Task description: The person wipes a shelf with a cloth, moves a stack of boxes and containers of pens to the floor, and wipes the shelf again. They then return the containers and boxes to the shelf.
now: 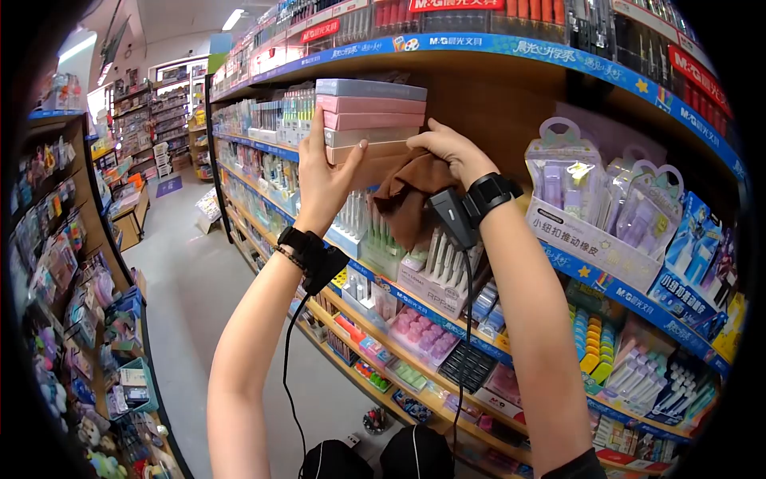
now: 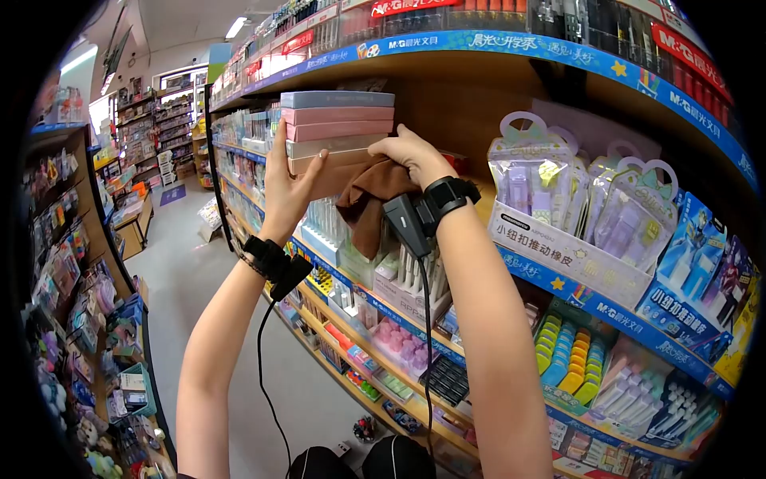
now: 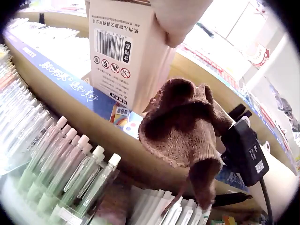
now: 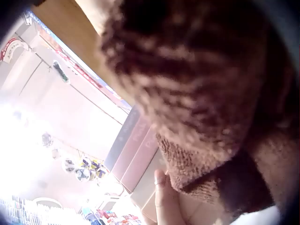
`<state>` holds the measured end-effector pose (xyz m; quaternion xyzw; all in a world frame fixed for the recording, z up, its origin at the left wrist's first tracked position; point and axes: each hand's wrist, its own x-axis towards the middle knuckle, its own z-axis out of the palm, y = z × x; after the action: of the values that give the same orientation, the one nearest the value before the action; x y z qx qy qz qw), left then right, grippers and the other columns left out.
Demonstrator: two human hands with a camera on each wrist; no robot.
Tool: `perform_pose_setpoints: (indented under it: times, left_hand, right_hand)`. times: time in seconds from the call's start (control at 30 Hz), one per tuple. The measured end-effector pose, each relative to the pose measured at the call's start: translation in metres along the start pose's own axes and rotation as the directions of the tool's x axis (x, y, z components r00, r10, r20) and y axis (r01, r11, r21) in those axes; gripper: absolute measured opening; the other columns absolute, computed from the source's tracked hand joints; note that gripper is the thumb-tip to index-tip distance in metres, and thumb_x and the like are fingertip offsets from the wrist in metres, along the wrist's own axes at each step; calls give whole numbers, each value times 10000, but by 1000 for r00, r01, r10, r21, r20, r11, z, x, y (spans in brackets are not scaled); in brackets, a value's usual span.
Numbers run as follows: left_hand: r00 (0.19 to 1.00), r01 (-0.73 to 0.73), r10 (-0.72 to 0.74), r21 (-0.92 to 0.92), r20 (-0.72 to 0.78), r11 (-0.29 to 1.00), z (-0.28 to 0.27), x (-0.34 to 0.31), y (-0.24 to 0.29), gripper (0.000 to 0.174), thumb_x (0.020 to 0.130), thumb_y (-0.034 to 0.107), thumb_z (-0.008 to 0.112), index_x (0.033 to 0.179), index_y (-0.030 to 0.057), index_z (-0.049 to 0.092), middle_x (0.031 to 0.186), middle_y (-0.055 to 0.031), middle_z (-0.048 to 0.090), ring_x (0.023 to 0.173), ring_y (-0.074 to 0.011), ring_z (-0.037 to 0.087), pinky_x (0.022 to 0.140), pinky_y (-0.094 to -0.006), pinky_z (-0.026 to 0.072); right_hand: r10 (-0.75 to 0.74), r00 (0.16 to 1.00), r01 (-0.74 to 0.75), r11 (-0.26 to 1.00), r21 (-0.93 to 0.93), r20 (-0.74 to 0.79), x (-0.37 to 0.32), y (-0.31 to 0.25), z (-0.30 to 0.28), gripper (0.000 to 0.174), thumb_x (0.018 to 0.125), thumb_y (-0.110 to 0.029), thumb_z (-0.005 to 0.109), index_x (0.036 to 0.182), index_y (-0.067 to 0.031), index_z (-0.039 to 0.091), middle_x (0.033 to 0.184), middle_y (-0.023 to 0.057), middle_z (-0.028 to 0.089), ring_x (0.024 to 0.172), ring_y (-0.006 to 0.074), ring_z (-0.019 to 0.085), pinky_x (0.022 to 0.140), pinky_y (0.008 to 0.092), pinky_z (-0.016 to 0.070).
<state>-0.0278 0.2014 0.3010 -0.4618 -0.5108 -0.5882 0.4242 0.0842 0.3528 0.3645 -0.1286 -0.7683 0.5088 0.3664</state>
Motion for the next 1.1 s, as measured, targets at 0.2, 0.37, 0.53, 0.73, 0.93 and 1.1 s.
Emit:
perform_pose_setpoints:
  times: [0.2, 0.37, 0.53, 0.73, 0.93, 1.1]
  left_hand:
    - [999, 37, -37, -29, 20, 999, 0, 0, -1, 757, 770, 280, 671, 1371, 61, 266, 1059, -211, 475, 964, -309, 491, 832, -365, 411]
    - [1000, 25, -24, -28, 11, 999, -5, 0, -2, 759, 775, 290, 666, 1374, 63, 258, 1061, -214, 470, 953, -306, 494, 824, -365, 412]
    - [999, -33, 32, 43, 26, 999, -14, 1, 0, 764, 781, 308, 658, 1380, 68, 249, 1040, -207, 469, 944, -302, 497, 808, -365, 419]
    - [991, 97, -100, 33, 94, 995, -34, -2, 14, 732, 802, 304, 639, 1362, 22, 261, 1146, -206, 475, 1050, -292, 474, 893, -360, 377]
    - [987, 137, -137, 6, 81, 991, -51, -5, 18, 749, 801, 325, 639, 1367, 25, 251, 1126, -217, 468, 1060, -292, 466, 883, -351, 389]
    - [988, 144, -141, -38, 60, 989, -64, -5, 19, 768, 795, 341, 645, 1369, 22, 246, 1141, -219, 457, 1071, -287, 460, 900, -349, 377]
  right_hand:
    - [164, 970, -168, 986, 9, 179, 5, 3, -8, 210, 702, -126, 629, 821, 43, 598, 792, 116, 613, 659, 185, 587, 579, 286, 468]
    - [157, 967, -151, 987, -49, 201, 2, -1, -5, 202, 702, -124, 625, 803, 48, 593, 762, 110, 603, 628, 190, 579, 572, 286, 466]
    - [93, 988, -84, 993, -78, 123, -11, -6, 5, 406, 713, -134, 635, 1023, 104, 529, 974, 175, 593, 844, 226, 591, 703, 296, 472]
    - [79, 982, -67, 995, -75, 171, -15, -10, 12, 466, 698, -150, 647, 1069, 87, 492, 1018, 185, 567, 904, 229, 566, 768, 307, 461]
    - [-19, 997, 23, 998, -54, 74, -41, -23, 29, 715, 687, -127, 634, 1270, 106, 291, 1165, 232, 479, 1028, 254, 514, 838, 290, 432]
    - [-41, 962, 62, 996, -71, 271, -43, -32, 30, 793, 671, -104, 619, 1323, 83, 210, 1221, 236, 432, 1071, 259, 490, 862, 283, 420]
